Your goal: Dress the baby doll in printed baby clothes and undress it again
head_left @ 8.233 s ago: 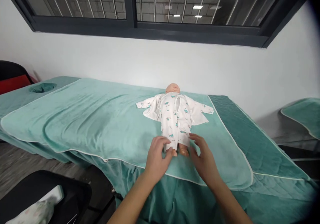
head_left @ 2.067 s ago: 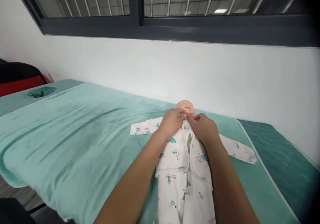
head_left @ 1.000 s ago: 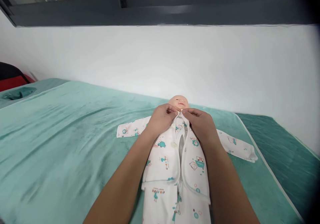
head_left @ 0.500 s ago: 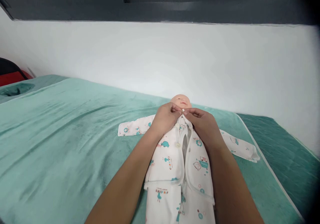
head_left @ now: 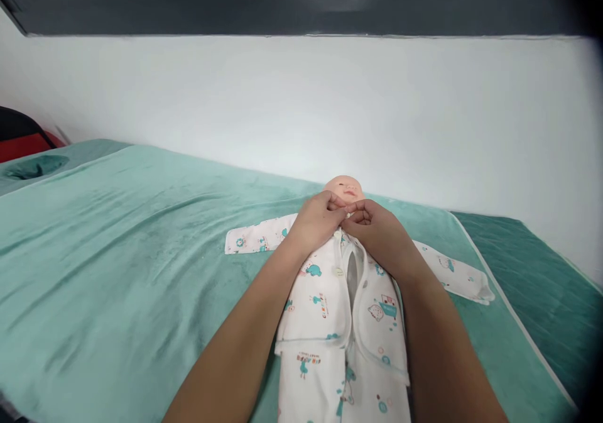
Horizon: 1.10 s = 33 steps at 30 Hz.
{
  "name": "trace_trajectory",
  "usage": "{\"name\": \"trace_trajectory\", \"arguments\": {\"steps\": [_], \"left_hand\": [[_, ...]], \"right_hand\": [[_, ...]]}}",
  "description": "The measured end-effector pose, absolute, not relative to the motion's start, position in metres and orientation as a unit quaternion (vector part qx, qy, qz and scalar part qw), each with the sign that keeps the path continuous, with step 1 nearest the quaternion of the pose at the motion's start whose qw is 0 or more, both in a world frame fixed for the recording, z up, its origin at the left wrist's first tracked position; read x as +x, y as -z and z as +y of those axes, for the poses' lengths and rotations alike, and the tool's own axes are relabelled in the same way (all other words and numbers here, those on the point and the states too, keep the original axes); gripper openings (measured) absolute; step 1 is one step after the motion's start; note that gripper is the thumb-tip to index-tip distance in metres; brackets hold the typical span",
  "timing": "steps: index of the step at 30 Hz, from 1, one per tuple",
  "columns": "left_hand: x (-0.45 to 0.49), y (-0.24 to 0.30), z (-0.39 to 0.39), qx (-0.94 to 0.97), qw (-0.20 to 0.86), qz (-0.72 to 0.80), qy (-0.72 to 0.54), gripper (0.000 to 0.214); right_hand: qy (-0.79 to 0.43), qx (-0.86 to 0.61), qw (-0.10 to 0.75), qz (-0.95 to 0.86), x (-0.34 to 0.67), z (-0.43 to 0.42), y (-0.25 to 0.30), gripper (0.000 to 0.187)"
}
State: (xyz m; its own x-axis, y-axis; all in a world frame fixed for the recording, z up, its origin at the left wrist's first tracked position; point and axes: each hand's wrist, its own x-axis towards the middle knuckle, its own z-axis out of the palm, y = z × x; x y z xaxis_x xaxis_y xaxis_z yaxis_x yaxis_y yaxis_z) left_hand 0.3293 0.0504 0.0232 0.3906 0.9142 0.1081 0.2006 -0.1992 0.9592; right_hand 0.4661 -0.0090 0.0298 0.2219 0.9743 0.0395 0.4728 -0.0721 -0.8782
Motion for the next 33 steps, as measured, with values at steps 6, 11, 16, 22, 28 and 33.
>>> {"name": "trace_trajectory", "arguments": {"steps": [6,11,16,22,28,33], "left_hand": [[0.326,-0.022,0.042,0.665,0.493,0.400,-0.393,0.019],[0.310,-0.018,0.027,0.668,0.464,0.378,-0.442,0.014],[0.287,-0.026,0.014,0.716,0.477,0.357,-0.365,0.024],[0.278,-0.039,0.007,0.719,0.522,0.358,-0.286,0.026],[0.280,-0.039,0.006,0.750,0.473,0.372,-0.273,0.018],[0.284,-0.038,0.005,0.775,0.436,0.347,-0.296,0.014]], "right_hand": [[-0.253,-0.666,0.402,-0.576,0.460,-0.020,-0.027,0.038],[-0.167,-0.641,0.436,-0.610,0.444,-0.048,-0.018,0.038],[-0.044,-0.660,0.474,-0.582,0.433,-0.074,-0.010,0.030],[-0.081,-0.727,0.403,-0.550,0.435,-0.076,-0.021,0.021],[-0.216,-0.731,0.385,-0.521,0.448,-0.077,-0.036,0.022],[-0.358,-0.694,0.447,-0.437,0.457,-0.081,-0.038,0.028]]}}
